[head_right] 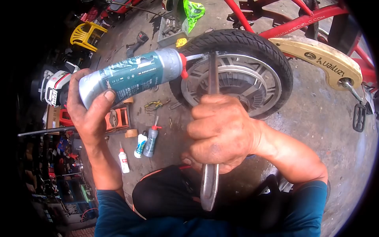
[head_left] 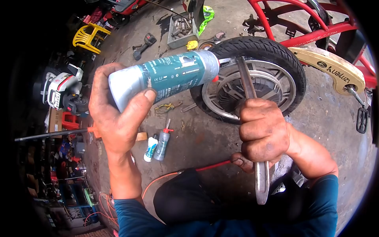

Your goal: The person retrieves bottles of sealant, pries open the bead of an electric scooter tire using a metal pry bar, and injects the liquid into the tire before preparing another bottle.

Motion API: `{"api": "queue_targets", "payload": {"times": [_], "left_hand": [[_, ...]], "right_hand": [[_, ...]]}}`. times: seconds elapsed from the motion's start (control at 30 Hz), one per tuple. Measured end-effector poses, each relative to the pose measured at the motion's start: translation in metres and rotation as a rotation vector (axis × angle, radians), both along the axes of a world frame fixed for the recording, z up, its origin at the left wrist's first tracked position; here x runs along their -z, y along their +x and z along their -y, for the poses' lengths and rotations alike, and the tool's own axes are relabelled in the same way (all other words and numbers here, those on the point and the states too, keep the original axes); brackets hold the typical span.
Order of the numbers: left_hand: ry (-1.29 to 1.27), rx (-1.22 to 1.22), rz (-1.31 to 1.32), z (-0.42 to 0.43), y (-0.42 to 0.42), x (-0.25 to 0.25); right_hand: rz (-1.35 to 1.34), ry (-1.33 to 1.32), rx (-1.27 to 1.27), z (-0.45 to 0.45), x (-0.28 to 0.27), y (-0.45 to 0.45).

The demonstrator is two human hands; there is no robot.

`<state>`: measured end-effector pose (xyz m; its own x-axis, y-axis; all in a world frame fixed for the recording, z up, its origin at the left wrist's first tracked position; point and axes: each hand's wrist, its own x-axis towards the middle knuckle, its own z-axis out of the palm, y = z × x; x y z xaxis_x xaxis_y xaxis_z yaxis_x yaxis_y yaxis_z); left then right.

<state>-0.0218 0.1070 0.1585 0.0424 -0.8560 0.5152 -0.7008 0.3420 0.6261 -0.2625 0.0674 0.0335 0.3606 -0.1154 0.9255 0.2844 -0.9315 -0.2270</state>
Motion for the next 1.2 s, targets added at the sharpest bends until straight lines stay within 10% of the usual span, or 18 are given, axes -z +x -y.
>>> {"api": "queue_targets", "payload": {"times": [1.2], "left_hand": [[0.013, 0.039, -0.043, 0.005, 0.005, -0.005]], "right_hand": [[-0.029, -0.010, 0.023, 0.000, -0.002, 0.001]]}}
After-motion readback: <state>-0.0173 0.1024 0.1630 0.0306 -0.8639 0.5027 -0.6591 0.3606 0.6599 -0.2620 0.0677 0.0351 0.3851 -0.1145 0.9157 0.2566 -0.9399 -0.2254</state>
